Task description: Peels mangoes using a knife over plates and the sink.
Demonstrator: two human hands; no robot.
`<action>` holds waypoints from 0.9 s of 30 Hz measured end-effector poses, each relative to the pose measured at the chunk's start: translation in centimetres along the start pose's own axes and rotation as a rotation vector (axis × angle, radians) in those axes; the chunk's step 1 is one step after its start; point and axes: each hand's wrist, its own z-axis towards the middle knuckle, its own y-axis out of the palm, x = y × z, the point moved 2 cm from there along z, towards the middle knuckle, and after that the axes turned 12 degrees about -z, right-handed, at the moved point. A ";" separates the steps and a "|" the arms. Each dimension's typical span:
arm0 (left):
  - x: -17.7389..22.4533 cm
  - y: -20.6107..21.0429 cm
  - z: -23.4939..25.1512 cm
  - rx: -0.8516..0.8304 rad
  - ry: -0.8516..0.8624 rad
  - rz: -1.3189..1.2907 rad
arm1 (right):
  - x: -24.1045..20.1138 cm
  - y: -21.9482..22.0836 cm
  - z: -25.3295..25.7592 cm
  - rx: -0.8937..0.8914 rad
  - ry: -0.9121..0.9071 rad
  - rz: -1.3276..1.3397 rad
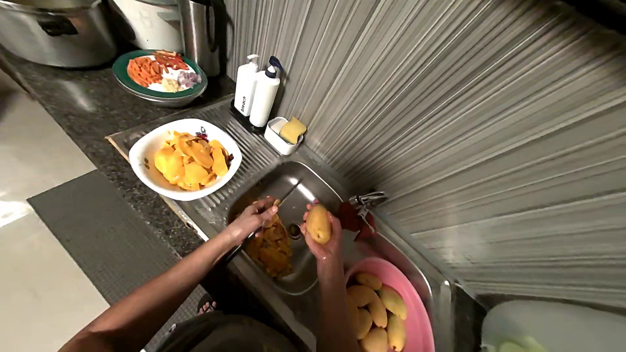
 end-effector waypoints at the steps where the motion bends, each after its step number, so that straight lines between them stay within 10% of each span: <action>1: -0.6 0.6 -0.6 -0.036 0.010 0.048 | 0.2 0.1 0.2 0.069 -0.037 -0.009; 7: -2.1 5.8 -4.3 -0.277 0.453 0.350 | 0.2 0.9 -0.2 0.082 -0.164 -0.195; 27: -1.2 8.1 -4.2 -0.226 0.648 0.608 | -2.1 4.3 -1.2 0.335 -0.267 -0.675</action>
